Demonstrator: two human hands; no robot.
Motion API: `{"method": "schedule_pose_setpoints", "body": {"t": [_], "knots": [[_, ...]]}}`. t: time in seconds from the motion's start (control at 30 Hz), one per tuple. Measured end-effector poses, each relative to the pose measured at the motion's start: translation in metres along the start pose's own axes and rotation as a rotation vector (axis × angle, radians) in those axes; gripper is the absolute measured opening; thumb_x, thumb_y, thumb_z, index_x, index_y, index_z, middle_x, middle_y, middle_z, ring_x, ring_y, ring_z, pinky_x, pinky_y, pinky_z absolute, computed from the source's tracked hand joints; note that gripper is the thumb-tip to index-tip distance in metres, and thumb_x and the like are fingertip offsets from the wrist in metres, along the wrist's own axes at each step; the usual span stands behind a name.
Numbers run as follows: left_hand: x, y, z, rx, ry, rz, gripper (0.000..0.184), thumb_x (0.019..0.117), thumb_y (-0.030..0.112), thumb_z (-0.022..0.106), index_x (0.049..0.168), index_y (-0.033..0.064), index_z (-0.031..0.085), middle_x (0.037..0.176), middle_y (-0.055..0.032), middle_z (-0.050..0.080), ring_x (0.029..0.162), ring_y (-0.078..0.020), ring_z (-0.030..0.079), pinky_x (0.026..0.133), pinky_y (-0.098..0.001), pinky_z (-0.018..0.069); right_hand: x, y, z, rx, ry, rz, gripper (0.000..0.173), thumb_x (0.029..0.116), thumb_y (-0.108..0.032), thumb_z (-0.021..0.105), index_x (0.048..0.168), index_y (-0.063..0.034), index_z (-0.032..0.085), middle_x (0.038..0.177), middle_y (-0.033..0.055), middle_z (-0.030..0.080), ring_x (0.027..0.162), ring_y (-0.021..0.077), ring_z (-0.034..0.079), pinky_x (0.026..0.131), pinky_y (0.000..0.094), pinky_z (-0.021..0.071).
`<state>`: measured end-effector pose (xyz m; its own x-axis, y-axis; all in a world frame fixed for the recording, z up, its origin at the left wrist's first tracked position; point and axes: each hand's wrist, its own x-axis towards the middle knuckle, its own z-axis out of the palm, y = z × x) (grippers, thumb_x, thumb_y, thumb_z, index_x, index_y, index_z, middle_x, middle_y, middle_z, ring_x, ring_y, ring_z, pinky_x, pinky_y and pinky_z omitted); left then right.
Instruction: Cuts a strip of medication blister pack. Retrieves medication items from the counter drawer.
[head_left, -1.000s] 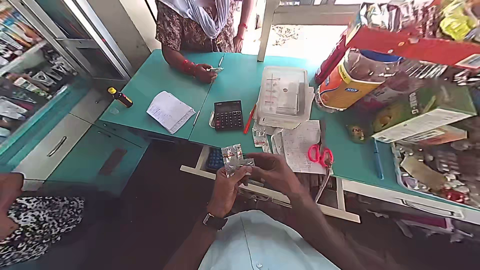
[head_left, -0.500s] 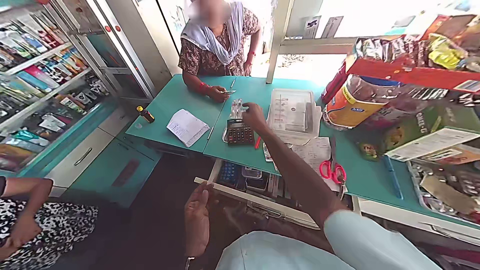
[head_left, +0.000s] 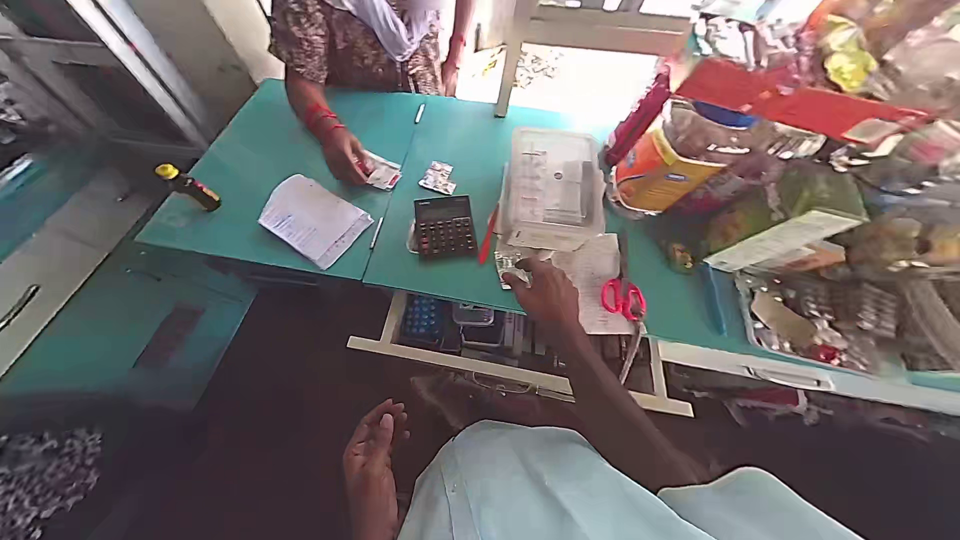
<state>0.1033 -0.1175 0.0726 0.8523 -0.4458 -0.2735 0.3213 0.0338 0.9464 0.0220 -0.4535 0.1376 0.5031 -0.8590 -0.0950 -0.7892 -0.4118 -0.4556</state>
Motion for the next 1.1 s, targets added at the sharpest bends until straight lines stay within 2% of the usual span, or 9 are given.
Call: {"method": "schedule_pose_setpoints", "body": {"t": [0.13,0.23,0.4,0.47,0.63,0.73,0.8,0.97,1.1], "knots": [[0.033,-0.005,0.02,0.436,-0.184,0.342,0.026,0.0981,0.013,0.06,0.116,-0.0031,0.069,0.113,-0.0083,0.073,0.103,-0.0109,0.07,0.089,-0.0264,0.0586,0.009,0.021,0.024,0.03,0.026,0.128,0.054,0.091,-0.042,0.074,0.133,-0.0099,0.062,0.126,0.023,0.064,0.12,0.0443,0.059,0.093,0.0623,0.05],[0.058,-0.007,0.044,0.663,-0.314,0.624,0.028,0.0957,0.018,0.064,0.113,-0.0012,0.073,0.115,-0.0143,0.073,0.112,-0.0199,0.069,0.1,-0.0371,0.0547,0.009,0.023,0.021,0.187,0.025,0.157,0.05,0.0915,-0.023,0.073,0.137,-0.0124,0.055,0.113,0.0196,0.069,0.105,0.0412,0.067,0.084,0.0617,0.054],[0.05,0.01,0.091,0.015,-0.592,0.115,0.051,0.1034,0.012,0.051,0.149,-0.0069,0.036,0.133,-0.0165,0.065,0.117,-0.0255,0.067,0.098,-0.0425,0.0574,-0.068,0.02,0.018,0.743,-0.065,-0.202,0.046,0.0908,-0.02,0.075,0.128,0.0004,0.057,0.09,0.0088,0.07,0.077,0.0162,0.068,0.076,0.037,0.0591],[0.045,0.012,0.109,-0.158,-0.548,-0.015,0.034,0.1022,0.007,0.054,0.135,-0.0024,0.047,0.115,-0.0114,0.071,0.102,-0.0218,0.072,0.092,-0.0413,0.0603,-0.094,0.012,0.013,0.847,-0.227,-0.308,0.04,0.093,-0.017,0.073,0.126,0.0005,0.059,0.097,0.0079,0.071,0.083,0.0127,0.07,0.079,0.0329,0.0605],[0.063,0.021,0.085,0.097,-0.552,0.227,0.018,0.0979,-0.003,0.056,0.112,-0.009,0.065,0.104,-0.0127,0.077,0.101,-0.0199,0.075,0.094,-0.0348,0.0608,-0.058,0.09,-0.038,0.196,0.338,0.224,0.032,0.1037,-0.029,0.057,0.116,-0.0028,0.069,0.106,0.0225,0.07,0.097,0.0404,0.068,0.082,0.0624,0.0545],[0.101,-0.001,0.044,0.734,-0.628,0.54,0.027,0.094,0.019,0.064,0.109,-0.0004,0.075,0.135,-0.013,0.067,0.144,-0.0374,0.044,0.123,-0.0605,0.0181,-0.016,0.146,-0.044,-0.059,0.199,0.458,0.05,0.0964,-0.041,0.065,0.127,-0.0006,0.063,0.119,0.0315,0.065,0.112,0.053,0.062,0.082,0.0722,0.049],[0.119,-0.015,0.034,0.963,-0.694,0.585,0.036,0.0922,0.026,0.066,0.119,0.004,0.075,0.138,-0.0126,0.065,0.147,-0.0481,0.033,0.114,-0.0787,-0.0039,-0.002,0.153,-0.048,-0.087,0.139,0.439,0.051,0.0909,-0.038,0.072,0.124,-0.0008,0.064,0.115,0.0314,0.066,0.109,0.0525,0.063,0.081,0.0711,0.0497],[0.112,-0.01,0.031,1.006,-0.713,0.416,0.041,0.0926,0.03,0.07,0.128,0.0094,0.07,0.134,-0.009,0.066,0.143,-0.0343,0.044,0.118,-0.0729,-0.0037,-0.02,0.154,-0.06,0.141,0.18,0.333,0.046,0.0936,-0.031,0.07,0.13,-0.0027,0.064,0.114,0.0308,0.067,0.106,0.0509,0.064,0.088,0.0723,0.0478],[0.103,-0.003,0.023,0.98,-0.738,0.358,0.045,0.0905,0.03,0.073,0.13,0.01,0.069,0.133,-0.0092,0.067,0.142,-0.0328,0.045,0.118,-0.0726,-0.006,-0.113,0.13,-0.077,0.249,0.188,0.161,0.034,0.1002,-0.023,0.064,0.13,-0.0078,0.062,0.093,0.0215,0.07,0.076,0.0362,0.068,0.071,0.0607,0.0539]]}}
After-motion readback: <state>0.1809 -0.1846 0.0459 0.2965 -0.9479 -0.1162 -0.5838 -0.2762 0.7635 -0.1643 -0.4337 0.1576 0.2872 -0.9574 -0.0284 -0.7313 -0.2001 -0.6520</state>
